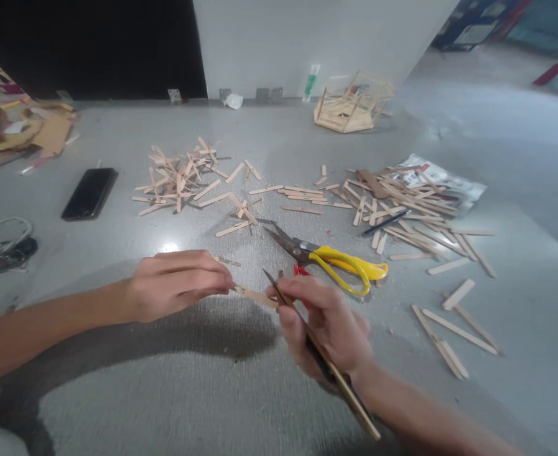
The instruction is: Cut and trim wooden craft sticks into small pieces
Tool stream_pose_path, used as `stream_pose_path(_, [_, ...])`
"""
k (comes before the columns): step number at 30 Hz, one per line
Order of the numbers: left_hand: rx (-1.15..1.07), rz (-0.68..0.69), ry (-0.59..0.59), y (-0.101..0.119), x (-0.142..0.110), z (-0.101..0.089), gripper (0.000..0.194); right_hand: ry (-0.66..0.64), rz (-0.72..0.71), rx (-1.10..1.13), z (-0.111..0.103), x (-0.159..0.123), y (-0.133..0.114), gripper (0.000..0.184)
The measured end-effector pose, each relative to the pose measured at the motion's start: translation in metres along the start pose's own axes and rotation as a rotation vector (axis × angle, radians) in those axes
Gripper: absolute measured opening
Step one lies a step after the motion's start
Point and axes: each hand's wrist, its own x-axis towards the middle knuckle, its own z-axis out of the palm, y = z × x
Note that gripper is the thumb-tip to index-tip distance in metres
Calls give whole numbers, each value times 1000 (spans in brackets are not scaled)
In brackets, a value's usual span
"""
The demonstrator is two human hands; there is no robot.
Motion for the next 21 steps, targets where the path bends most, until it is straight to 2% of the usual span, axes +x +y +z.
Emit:
stream_pose_path(1, [-1,5,-1,0,0,-1,14,9,-59,-10,-4,2,-2,25])
stream_pose_path(4, [-22,31,-9,-1,0,-2,16,-75,-294,-54,-12,13,-14,42])
stream_pose_path(7, [-41,39,-38,-1,0,-3,19,-155,-393,-101,-18,24,-27,46])
stream_pose_path(13, [-88,-1,-43,0,-1,0,19,-285,-417,-86,-24,29,-34,38])
stream_pose_path(18, [-128,-26,-33,0,-1,0,17,-197,-461,-35,-15,24,-22,29])
stream_pose_path(21, [-115,-40,-53,-1,-1,0,20,-190,-455,-31,-11,21,-19,21])
